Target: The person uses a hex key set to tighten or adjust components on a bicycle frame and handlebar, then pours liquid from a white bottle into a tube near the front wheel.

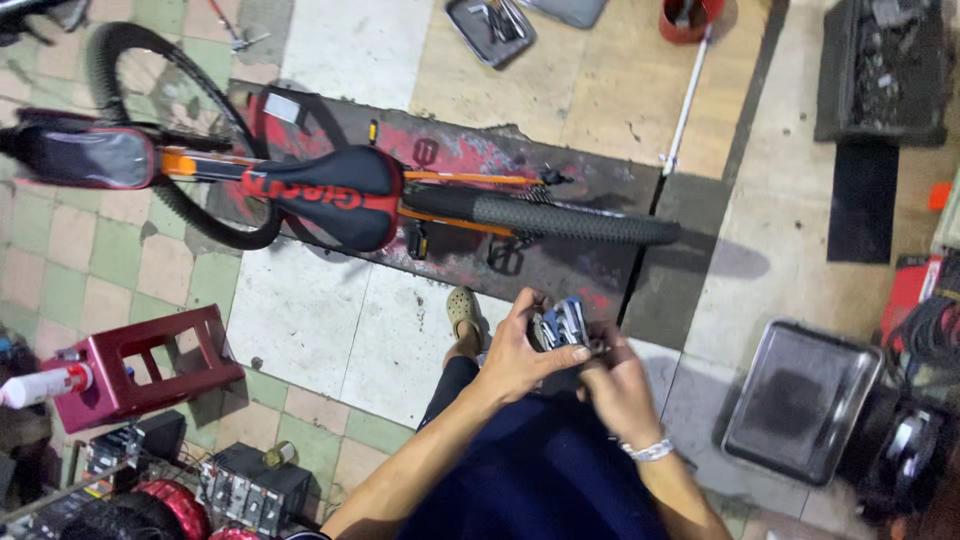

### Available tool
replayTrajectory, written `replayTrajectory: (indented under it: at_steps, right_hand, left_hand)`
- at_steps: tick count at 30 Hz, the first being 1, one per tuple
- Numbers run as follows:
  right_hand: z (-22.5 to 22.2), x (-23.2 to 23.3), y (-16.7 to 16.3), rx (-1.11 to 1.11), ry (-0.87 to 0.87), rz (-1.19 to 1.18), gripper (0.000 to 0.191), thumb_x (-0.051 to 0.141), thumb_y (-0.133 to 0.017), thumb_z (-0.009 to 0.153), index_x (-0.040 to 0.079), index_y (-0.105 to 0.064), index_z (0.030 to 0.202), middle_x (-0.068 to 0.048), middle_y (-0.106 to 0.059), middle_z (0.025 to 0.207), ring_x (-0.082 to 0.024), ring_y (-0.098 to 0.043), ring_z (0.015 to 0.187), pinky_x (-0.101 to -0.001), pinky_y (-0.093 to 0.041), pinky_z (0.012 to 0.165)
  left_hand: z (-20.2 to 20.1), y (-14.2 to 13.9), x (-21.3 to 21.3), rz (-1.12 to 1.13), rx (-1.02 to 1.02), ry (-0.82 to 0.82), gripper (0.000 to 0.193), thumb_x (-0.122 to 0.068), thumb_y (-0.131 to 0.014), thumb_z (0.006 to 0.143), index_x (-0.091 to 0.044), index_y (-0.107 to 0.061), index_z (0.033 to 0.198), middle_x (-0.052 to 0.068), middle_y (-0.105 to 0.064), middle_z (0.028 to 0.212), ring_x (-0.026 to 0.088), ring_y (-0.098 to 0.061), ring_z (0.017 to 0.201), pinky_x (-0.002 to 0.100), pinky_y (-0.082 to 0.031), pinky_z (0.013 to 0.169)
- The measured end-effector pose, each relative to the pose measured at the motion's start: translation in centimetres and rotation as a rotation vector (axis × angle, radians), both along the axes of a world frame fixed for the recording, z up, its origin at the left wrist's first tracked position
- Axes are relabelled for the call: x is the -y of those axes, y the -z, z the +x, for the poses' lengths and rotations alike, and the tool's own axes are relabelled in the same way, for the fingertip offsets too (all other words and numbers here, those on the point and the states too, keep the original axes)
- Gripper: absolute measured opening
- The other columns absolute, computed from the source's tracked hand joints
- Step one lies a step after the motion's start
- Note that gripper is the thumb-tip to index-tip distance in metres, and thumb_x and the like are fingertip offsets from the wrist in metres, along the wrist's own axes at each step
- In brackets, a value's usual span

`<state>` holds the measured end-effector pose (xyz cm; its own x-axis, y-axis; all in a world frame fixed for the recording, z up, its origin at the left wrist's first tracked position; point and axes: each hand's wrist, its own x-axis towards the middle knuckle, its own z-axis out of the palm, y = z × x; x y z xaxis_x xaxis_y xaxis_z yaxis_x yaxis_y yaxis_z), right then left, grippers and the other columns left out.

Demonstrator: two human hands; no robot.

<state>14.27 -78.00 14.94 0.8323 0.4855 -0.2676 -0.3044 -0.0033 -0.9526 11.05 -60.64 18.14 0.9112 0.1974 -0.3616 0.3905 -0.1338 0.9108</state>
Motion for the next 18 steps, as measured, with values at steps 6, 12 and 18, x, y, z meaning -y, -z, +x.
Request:
replayTrajectory:
  at_steps: [6,12,18]
  right_hand:
    - [0.2,-6.3,-2.3,0.48,-0.159,-0.252,0.048,0.016,-0.072,0.077,0.001,-0.06,0.121,-0.018,-0.072,0.098,-0.034,-0.072,0.088,-0.0423,-0.057,0.072]
    - [1.2,-12.5,-2.3,0.745,-0.42,-0.45,0.023,0.026,-0.074,0.08,0.005,-0.069,0.086,-0.021,-0.069,0.072,-0.041,-0.069,0.071,-0.0503,-0.052,0.063]
    - [1.7,-19.9,-5.3,0.725,-0.666,-0.358,0.022,0.021,-0.068,0.082,0.003,-0.069,0.094,-0.022,-0.072,0.087,-0.043,-0.069,0.081,-0.0501,-0.055,0.067]
  left_hand:
    - [1.2,-5.0,-2.4,0.105,0.126,-0.199,0.075,-0.05,-0.09,0.067,-0.002,-0.053,0.111,0.009,-0.063,0.095,0.019,-0.061,0.089,0.032,-0.054,0.079]
    - [-1.1,-9.9,-7.3,0.833,0.301,-0.305,0.073,-0.052,-0.083,0.072,0.002,-0.058,0.113,0.02,-0.059,0.101,0.042,-0.063,0.093,0.049,-0.052,0.079]
    - [-5.5,-10.8,-18.7,0.66,0.116,-0.133,0.068,-0.049,-0.08,0.083,0.006,-0.064,0.117,0.025,-0.066,0.106,0.042,-0.068,0.096,0.047,-0.056,0.08]
